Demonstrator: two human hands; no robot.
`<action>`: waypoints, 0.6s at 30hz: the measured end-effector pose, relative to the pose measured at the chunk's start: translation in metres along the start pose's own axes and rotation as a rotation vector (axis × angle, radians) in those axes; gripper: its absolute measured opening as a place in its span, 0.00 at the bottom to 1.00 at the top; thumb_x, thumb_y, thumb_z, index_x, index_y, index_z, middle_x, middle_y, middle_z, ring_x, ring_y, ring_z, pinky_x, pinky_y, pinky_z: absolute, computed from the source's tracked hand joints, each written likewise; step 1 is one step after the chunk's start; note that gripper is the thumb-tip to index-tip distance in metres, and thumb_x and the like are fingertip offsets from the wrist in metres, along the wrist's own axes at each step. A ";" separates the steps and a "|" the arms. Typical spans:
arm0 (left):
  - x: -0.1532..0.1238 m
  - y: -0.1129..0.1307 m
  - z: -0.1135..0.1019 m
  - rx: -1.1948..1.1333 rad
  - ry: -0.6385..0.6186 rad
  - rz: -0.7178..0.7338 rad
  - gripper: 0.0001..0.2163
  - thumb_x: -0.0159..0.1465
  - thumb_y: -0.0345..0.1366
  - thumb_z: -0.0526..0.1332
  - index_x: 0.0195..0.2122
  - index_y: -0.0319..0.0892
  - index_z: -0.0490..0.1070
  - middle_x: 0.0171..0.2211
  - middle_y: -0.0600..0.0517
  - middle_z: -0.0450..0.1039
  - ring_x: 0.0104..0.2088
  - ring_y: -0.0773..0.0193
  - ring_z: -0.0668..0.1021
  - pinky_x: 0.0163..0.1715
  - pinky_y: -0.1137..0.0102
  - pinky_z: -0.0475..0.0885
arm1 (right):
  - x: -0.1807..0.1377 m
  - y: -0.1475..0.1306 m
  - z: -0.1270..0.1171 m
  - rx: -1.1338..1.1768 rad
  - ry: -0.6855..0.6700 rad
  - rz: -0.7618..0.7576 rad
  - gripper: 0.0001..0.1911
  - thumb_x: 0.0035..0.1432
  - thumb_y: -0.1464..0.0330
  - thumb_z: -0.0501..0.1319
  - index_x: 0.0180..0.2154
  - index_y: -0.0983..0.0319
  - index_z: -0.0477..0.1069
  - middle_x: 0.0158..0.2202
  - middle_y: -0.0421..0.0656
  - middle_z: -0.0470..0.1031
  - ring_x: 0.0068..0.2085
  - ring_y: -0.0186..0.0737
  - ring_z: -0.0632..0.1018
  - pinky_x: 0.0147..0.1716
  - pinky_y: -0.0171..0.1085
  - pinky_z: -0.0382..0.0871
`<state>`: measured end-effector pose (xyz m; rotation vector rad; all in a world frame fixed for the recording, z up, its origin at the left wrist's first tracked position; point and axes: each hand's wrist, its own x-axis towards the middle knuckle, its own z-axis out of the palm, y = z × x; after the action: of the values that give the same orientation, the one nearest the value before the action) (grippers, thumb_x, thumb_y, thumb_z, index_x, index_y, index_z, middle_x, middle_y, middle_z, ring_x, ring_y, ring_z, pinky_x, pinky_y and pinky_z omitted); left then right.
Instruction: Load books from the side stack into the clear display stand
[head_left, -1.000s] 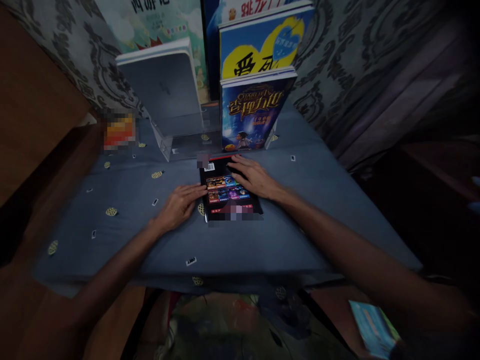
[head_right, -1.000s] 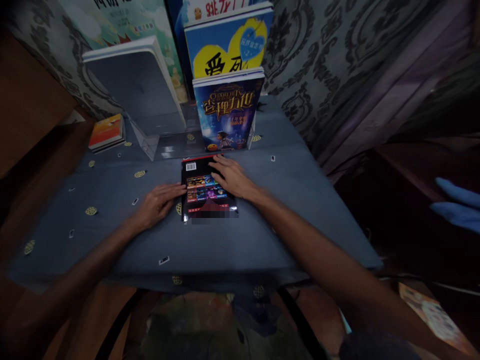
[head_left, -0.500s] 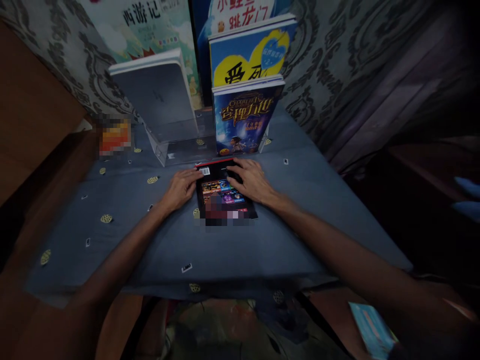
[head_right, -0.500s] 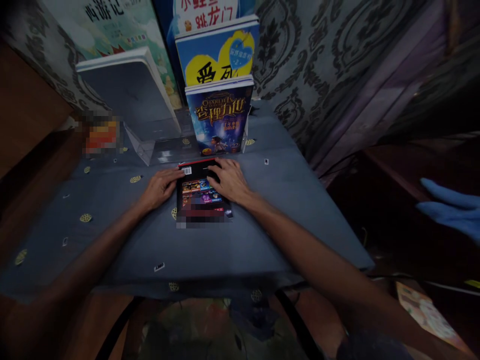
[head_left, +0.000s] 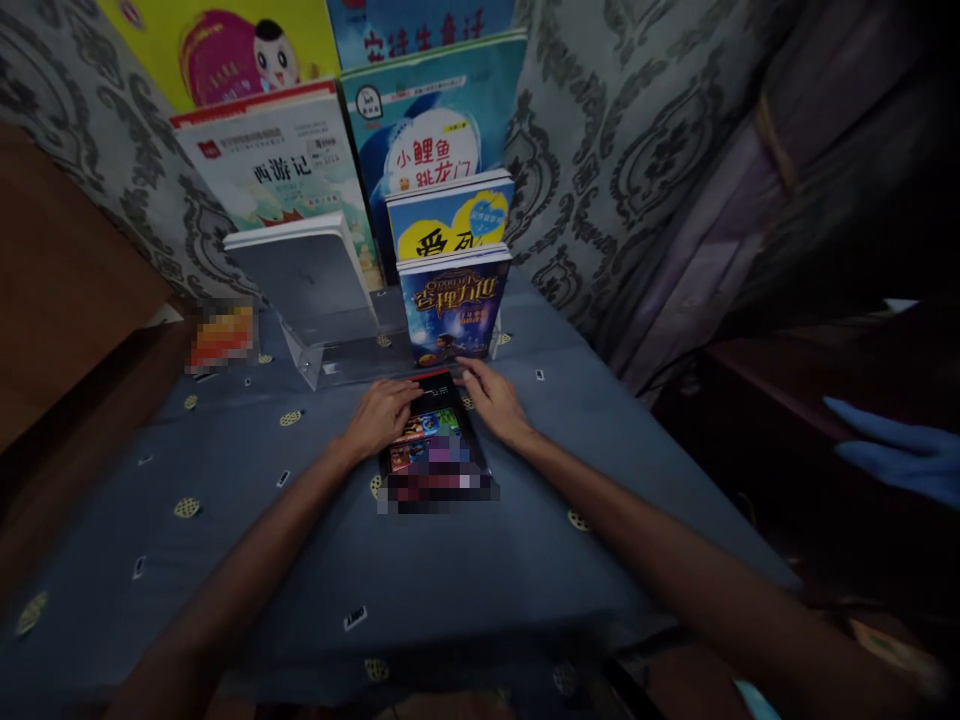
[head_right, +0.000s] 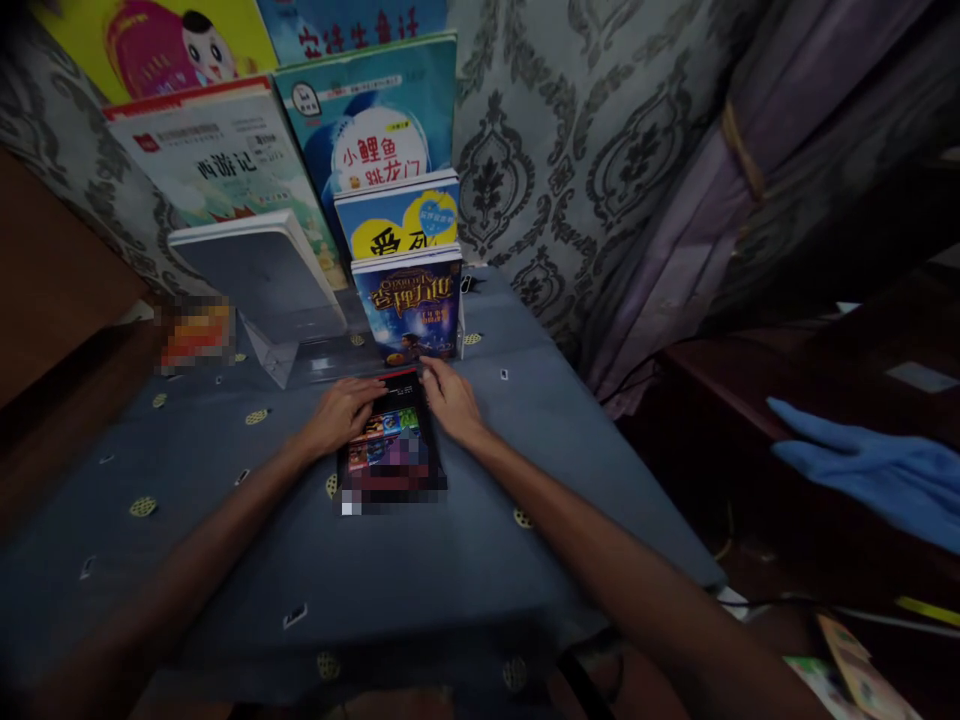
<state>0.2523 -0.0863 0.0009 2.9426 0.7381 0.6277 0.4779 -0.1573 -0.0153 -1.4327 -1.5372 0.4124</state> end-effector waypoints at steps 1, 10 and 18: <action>0.005 0.002 0.001 0.005 -0.015 0.003 0.17 0.65 0.25 0.55 0.52 0.39 0.76 0.53 0.43 0.79 0.52 0.54 0.80 0.55 0.53 0.72 | 0.001 0.001 0.000 0.019 0.006 0.016 0.21 0.69 0.61 0.47 0.57 0.57 0.68 0.52 0.48 0.80 0.49 0.50 0.82 0.51 0.53 0.75; 0.045 0.020 0.008 0.070 -0.075 0.044 0.18 0.66 0.26 0.54 0.55 0.40 0.75 0.53 0.45 0.78 0.49 0.53 0.76 0.50 0.56 0.72 | -0.001 0.003 0.002 0.030 0.011 0.011 0.23 0.70 0.58 0.46 0.60 0.58 0.64 0.52 0.50 0.80 0.51 0.51 0.81 0.53 0.54 0.74; 0.045 0.022 0.014 0.070 -0.057 0.045 0.20 0.66 0.25 0.53 0.57 0.39 0.73 0.56 0.46 0.76 0.48 0.53 0.74 0.49 0.57 0.72 | 0.003 0.006 0.001 0.016 -0.058 -0.009 0.26 0.72 0.57 0.44 0.64 0.58 0.61 0.56 0.50 0.77 0.58 0.50 0.76 0.59 0.55 0.68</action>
<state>0.3040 -0.0842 0.0085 3.0349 0.7055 0.5295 0.4807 -0.1527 -0.0196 -1.4119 -1.5826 0.4641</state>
